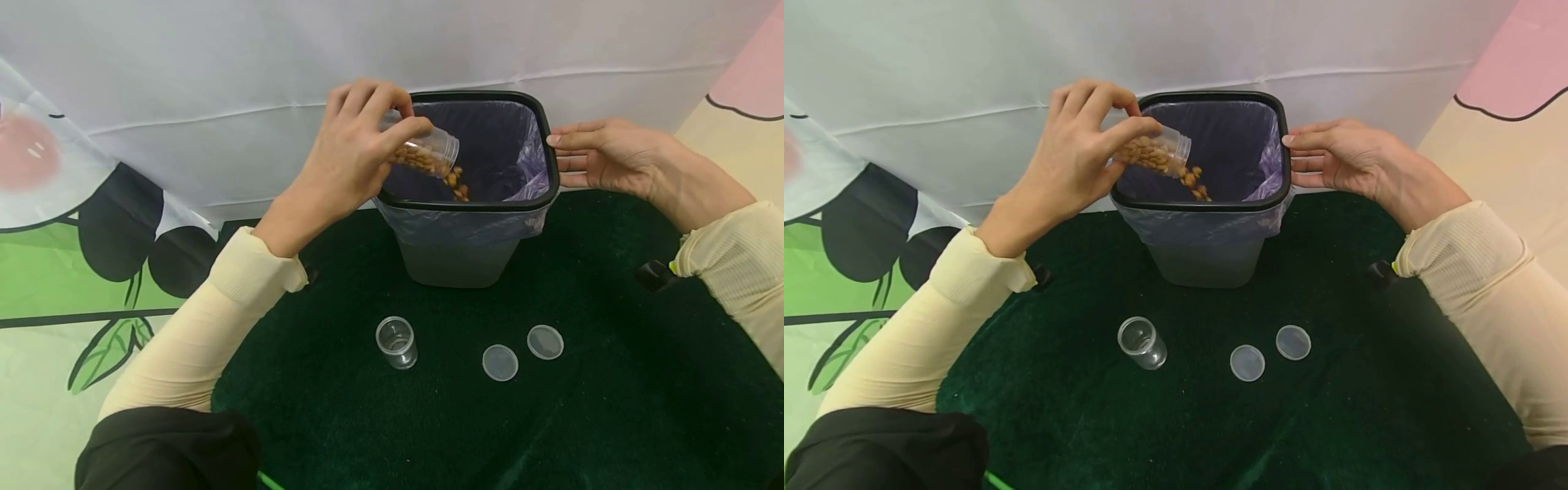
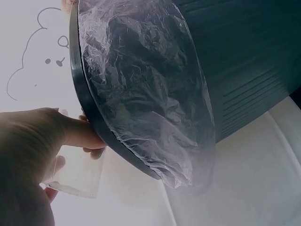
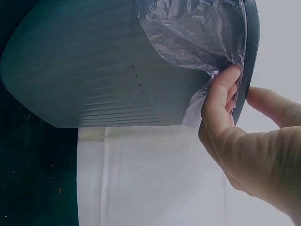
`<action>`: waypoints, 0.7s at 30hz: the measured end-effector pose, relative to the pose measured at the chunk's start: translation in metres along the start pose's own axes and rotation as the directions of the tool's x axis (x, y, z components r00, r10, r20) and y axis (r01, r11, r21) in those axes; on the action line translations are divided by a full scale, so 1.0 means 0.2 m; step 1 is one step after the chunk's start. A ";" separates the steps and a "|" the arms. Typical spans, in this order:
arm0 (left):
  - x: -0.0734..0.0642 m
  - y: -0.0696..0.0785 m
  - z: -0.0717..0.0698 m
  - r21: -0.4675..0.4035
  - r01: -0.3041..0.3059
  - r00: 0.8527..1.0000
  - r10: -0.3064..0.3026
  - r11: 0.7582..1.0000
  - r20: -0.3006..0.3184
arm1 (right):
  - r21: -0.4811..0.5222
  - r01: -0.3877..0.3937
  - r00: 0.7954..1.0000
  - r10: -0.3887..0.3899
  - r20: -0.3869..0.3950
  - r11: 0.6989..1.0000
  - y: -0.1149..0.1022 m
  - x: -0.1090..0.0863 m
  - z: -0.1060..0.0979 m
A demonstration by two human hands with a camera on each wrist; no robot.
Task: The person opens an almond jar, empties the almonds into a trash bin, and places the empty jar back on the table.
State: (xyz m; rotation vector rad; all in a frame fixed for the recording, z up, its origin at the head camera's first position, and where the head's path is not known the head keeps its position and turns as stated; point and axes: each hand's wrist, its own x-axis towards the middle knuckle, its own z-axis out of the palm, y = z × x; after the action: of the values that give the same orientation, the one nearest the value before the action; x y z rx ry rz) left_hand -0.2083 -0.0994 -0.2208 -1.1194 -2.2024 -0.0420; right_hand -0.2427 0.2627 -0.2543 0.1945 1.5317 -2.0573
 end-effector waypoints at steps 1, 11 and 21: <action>0.00 0.00 0.00 0.000 -0.001 1.000 0.001 1.000 0.001 | -0.001 0.001 1.000 -0.001 -0.001 1.000 0.00 0.00 0.00; 0.01 0.01 0.00 -0.003 -0.013 1.000 0.013 1.000 -0.013 | 0.006 -0.003 1.000 0.003 0.007 1.000 0.00 0.00 -0.01; 0.02 0.03 0.00 0.052 -0.072 0.997 0.073 0.996 -0.017 | -0.005 0.003 1.000 -0.003 -0.003 1.000 0.00 0.00 -0.01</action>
State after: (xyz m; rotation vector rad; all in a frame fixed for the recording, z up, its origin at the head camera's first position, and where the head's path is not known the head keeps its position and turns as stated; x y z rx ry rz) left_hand -0.2056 -0.0934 -0.2192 -1.1648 -2.1321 0.0348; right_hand -0.2426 0.2644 -0.2550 0.1932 1.5394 -2.0561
